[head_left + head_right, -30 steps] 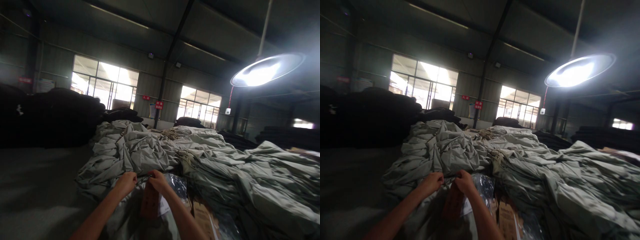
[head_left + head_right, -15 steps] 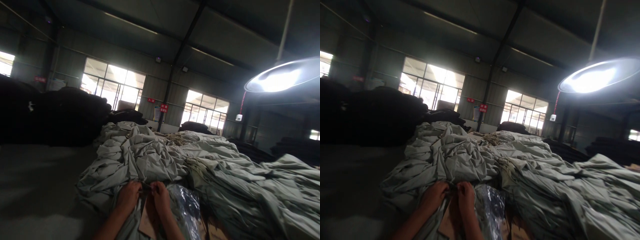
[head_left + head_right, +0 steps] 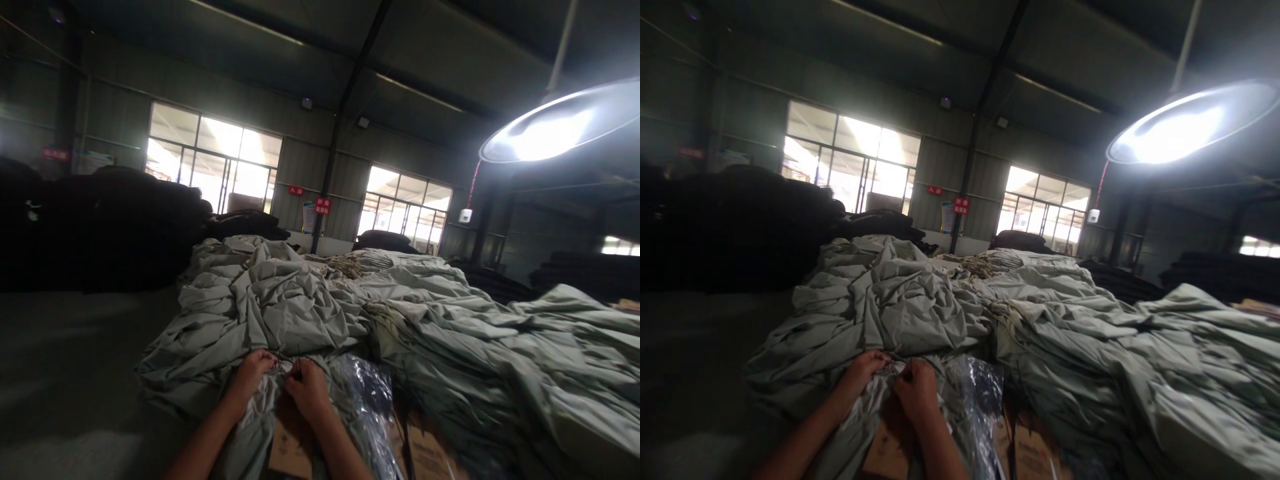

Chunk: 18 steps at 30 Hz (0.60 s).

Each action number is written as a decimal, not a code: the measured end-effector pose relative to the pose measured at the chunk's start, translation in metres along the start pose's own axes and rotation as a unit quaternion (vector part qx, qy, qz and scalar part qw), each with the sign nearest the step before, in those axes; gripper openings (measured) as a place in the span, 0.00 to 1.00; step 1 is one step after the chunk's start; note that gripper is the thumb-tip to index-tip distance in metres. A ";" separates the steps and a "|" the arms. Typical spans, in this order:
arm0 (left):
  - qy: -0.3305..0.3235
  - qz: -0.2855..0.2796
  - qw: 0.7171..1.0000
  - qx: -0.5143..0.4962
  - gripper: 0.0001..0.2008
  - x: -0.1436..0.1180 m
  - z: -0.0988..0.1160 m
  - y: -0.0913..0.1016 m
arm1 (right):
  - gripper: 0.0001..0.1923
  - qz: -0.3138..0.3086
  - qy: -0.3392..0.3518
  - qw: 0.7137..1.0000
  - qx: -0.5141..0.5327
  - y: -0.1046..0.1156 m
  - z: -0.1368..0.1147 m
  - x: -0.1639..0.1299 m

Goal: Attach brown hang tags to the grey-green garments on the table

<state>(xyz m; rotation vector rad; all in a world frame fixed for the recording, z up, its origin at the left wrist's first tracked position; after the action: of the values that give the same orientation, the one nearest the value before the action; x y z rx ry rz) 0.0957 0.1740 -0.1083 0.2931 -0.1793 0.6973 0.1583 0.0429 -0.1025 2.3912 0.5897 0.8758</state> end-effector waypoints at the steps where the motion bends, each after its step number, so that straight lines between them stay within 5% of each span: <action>1: 0.003 -0.001 1.000 -0.014 0.06 0.000 0.000 0.000 | 0.07 -0.005 -0.004 1.000 0.000 0.000 0.000 0.000; 6: 0.013 -0.001 0.999 -0.046 0.06 -0.001 0.000 0.002 | 0.07 -0.090 -0.017 0.990 0.104 0.001 0.004 -0.001; 9: 0.017 -0.003 0.999 -0.044 0.06 0.000 -0.001 0.002 | 0.06 -0.080 -0.008 0.986 0.147 0.002 0.006 -0.002; 18: -0.012 0.001 1.000 0.019 0.05 0.001 -0.009 0.000 | 0.08 -0.080 0.009 0.994 0.074 -0.001 0.002 -0.002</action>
<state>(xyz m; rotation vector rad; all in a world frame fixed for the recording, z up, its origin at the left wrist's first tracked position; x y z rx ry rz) 0.0967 0.1773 -0.1164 0.3381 -0.1901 0.6995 0.1583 0.0416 -0.1052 2.4294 0.8673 0.8091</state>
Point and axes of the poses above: each hand's wrist, its own x-axis towards the middle knuckle, its own y-axis out of the back of the hand, z = x × y, the point moved 1 cm from there along x, towards the middle knuckle, and after that the axes turned 3 degrees about x, right-handed, at the moved point
